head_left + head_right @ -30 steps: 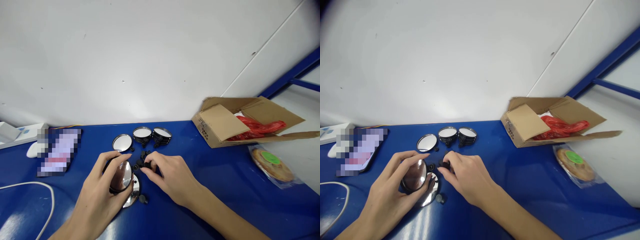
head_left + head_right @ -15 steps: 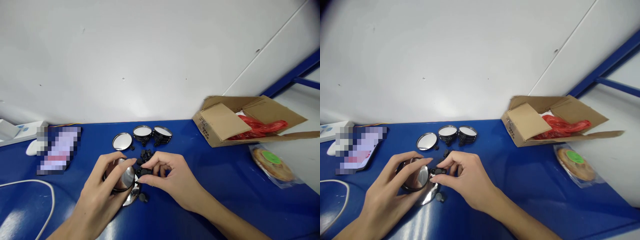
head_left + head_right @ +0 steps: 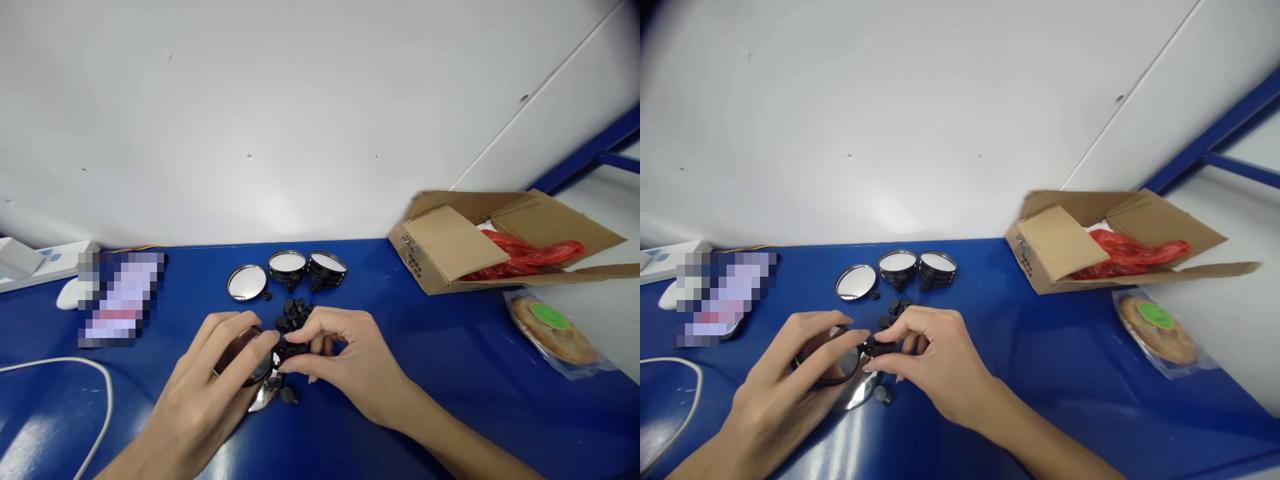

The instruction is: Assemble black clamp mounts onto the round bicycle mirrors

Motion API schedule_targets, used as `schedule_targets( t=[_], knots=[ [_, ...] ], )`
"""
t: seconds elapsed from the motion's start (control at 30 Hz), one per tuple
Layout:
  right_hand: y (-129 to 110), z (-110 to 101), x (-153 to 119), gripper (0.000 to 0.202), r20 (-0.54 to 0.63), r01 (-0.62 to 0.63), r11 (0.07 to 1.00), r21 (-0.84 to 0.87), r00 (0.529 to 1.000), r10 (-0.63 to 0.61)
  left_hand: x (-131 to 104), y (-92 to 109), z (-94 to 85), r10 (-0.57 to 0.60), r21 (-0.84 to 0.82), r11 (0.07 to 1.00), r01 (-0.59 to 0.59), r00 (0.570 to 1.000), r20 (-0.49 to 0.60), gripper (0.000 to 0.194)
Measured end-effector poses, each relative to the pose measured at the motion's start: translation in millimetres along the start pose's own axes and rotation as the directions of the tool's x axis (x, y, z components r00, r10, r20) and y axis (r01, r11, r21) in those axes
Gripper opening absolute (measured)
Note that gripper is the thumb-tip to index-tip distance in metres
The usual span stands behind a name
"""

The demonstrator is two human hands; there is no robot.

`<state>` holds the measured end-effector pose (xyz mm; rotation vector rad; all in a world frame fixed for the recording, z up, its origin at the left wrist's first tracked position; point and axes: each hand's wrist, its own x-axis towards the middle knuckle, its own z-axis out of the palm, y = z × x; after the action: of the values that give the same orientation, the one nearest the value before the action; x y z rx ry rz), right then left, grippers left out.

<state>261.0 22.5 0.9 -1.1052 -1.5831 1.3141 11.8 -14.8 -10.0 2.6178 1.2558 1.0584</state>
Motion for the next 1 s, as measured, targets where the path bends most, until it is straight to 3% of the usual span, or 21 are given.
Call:
schedule_targets(
  t=[0.2, 0.67, 0.77, 0.87, 1.0],
  knots=[
    [-0.1, 3.3, -3.3, 0.034, -0.001, 0.041, 0.999, -0.035, 0.999, -0.041, -3.2, -0.4, -1.9, -0.046, -0.026, 0.998, 0.049, 0.995, 0.093, 0.045],
    [5.9, 8.1, -4.0, 0.040, 0.030, 0.127, 0.990, -0.065, 0.992, -0.125, -4.6, 3.8, 1.5, -0.073, -0.102, 0.991, 0.084, 0.992, 0.104, 0.047],
    [8.8, 8.0, -4.0, 0.038, 0.028, 0.179, 0.973, -0.145, 0.984, -0.177, -5.4, 2.4, 3.2, -0.082, -0.114, 0.989, 0.094, 0.991, 0.103, 0.046],
    [10.6, 4.7, -2.7, 0.029, 0.052, 0.318, 0.897, -0.308, 0.947, -0.318, -5.5, -0.6, 5.6, -0.109, -0.139, 0.983, 0.122, 0.989, 0.096, 0.048],
    [8.0, -2.0, -1.3, 0.023, 0.170, 0.506, 0.728, -0.463, 0.856, -0.488, -2.6, -0.7, 7.7, -0.185, -0.144, 0.971, 0.192, 0.981, 0.058, 0.048]
  ],
)
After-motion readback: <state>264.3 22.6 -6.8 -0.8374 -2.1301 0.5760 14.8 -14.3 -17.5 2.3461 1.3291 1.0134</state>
